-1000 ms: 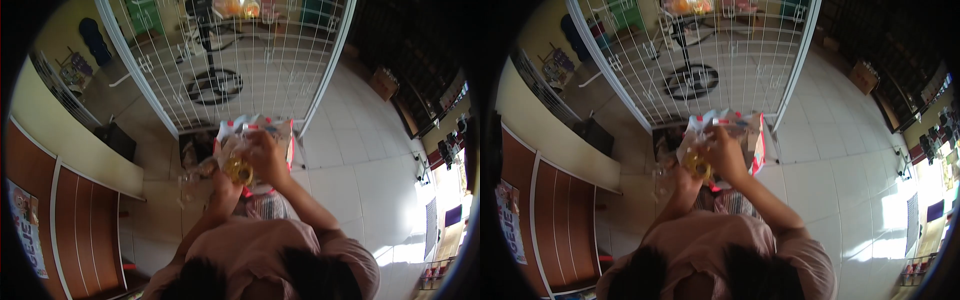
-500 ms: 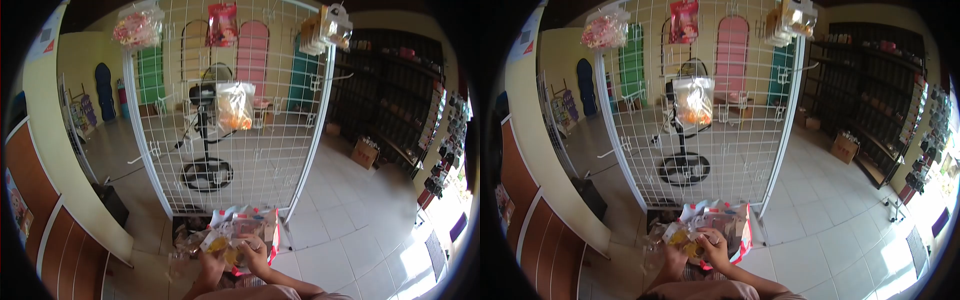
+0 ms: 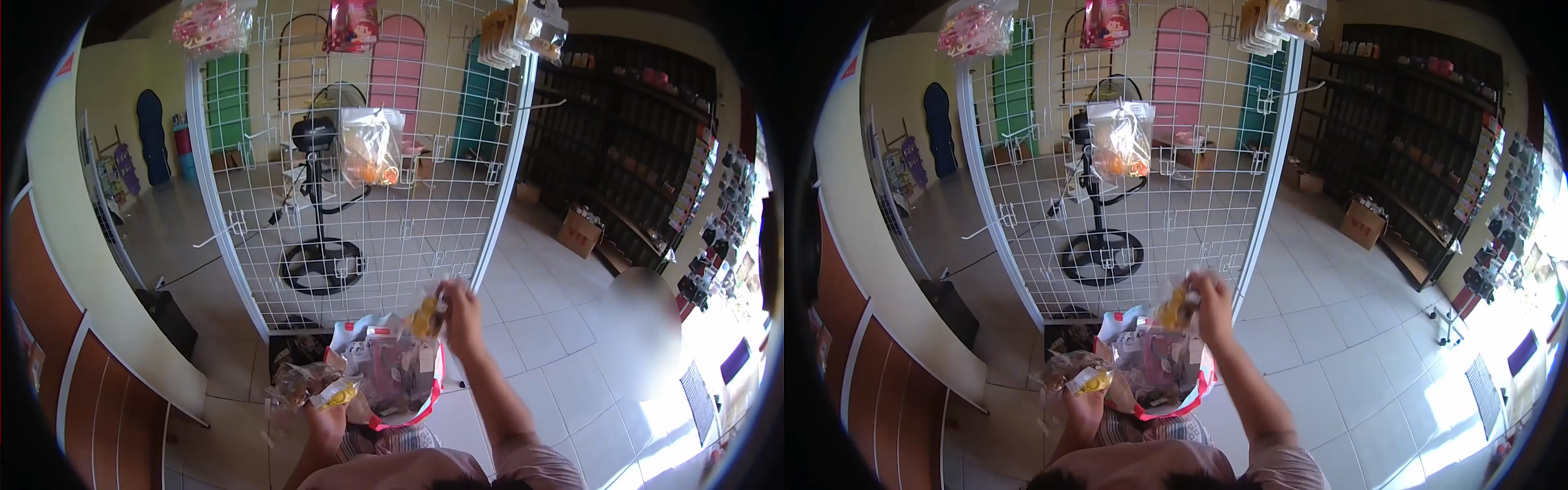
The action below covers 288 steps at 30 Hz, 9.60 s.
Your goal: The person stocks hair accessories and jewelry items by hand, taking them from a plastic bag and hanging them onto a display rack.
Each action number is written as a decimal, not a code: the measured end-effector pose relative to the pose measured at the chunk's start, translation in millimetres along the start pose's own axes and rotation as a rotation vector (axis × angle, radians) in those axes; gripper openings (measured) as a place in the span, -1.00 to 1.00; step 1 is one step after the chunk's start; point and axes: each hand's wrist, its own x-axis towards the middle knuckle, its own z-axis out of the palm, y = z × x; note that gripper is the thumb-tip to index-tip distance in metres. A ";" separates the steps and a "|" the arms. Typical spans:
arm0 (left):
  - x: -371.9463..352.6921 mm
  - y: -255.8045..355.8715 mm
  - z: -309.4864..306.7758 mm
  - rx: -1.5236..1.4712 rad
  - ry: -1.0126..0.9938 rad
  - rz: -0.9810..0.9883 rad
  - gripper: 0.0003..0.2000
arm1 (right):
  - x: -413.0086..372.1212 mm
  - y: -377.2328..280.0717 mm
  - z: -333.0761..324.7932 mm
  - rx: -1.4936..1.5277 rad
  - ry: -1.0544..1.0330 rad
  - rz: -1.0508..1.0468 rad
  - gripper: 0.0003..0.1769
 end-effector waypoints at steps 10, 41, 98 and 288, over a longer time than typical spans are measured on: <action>-2.2 0.8 -17.8 -0.044 0.009 0.018 -0.58 | 92.0 -83.8 48.1 -0.428 -0.031 -0.540 -0.69; -9.8 -5.4 -61.3 0.310 -0.192 0.107 -0.66 | 101.9 -87.2 61.7 -0.454 0.053 -0.516 -0.66; -15.8 -6.0 -101.3 0.872 0.039 0.025 -0.69 | 83.7 -72.1 302.8 -0.541 -0.359 -0.823 -0.74; 212.0 265.8 212.0 0.814 0.028 0.635 -0.68 | 104.4 -42.6 292.1 -0.582 -0.342 -0.686 -0.55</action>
